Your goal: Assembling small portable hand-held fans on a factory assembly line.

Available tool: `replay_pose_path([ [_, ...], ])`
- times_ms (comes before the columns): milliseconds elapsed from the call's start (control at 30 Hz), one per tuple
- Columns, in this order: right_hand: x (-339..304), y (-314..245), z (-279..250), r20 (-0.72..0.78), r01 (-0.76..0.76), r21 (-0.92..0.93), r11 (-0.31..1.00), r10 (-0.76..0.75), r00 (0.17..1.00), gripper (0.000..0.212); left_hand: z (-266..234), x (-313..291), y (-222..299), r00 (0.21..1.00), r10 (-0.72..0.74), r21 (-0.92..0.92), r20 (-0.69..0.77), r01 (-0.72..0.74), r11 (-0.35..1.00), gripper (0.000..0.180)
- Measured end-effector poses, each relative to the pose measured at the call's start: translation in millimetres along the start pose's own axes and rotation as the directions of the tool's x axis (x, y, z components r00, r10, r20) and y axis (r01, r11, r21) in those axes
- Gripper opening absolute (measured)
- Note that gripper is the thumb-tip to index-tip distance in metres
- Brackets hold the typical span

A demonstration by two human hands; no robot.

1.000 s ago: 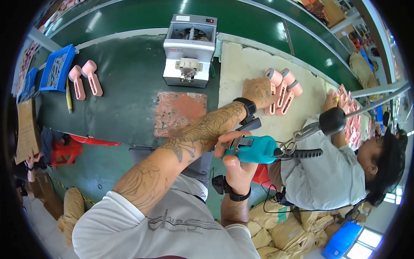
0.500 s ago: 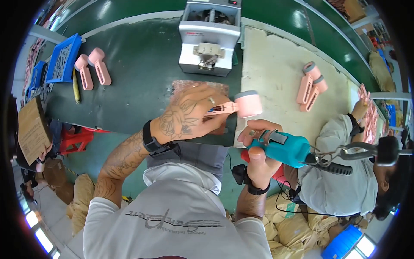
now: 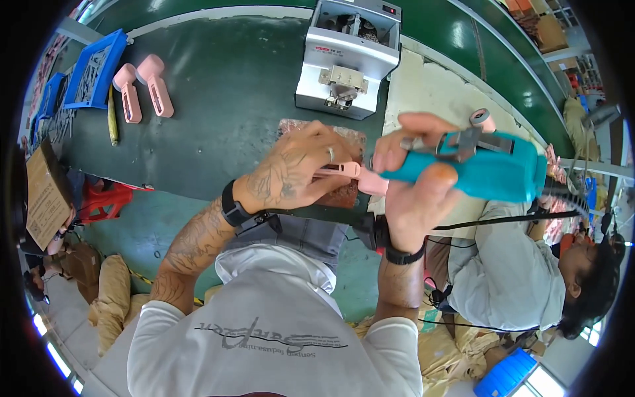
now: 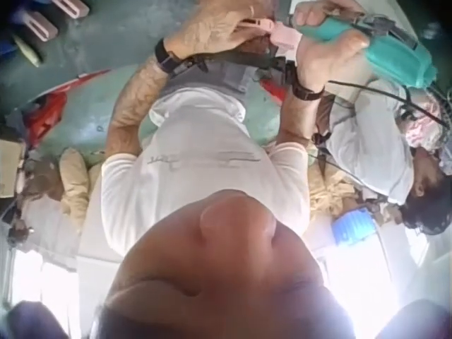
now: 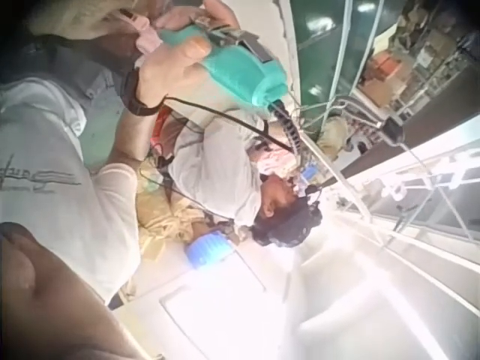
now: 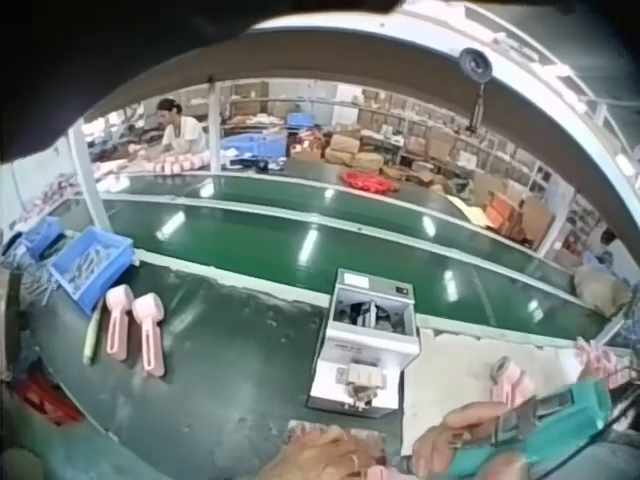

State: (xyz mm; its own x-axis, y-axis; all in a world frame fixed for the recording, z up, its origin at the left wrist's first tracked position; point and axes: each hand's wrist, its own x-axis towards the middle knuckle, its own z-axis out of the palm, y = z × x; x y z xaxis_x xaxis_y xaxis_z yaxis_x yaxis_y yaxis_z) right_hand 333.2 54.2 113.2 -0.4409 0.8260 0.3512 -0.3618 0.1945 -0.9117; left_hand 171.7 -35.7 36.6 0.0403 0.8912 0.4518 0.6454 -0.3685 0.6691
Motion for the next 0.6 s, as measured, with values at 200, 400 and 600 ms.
replay_pose_path([
  [200, 49.3, 12.1, 24.0, -0.030, 0.082, -0.105, 0.991, -0.086, 0.996, 0.075, -7.7, 6.2, -8.6, 0.993, 0.016, 0.226, 0.118, -0.042, 0.973, 0.036],
  [400, 76.0, 32.9, 48.3, -0.027, 0.080, -0.102, 0.992, -0.083, 0.996, 0.045, 2.3, -7.1, -13.0, 0.997, 0.077, 0.170, -0.002, -0.076, 0.982, 0.046],
  [600, 82.4, 55.9, 51.8, 0.059, 0.133, -0.191, 0.972, -0.124, 0.990, 0.037, 4.1, -9.0, -13.6, 0.999, 0.032, 0.230, -0.021, -0.026, 0.973, 0.046],
])
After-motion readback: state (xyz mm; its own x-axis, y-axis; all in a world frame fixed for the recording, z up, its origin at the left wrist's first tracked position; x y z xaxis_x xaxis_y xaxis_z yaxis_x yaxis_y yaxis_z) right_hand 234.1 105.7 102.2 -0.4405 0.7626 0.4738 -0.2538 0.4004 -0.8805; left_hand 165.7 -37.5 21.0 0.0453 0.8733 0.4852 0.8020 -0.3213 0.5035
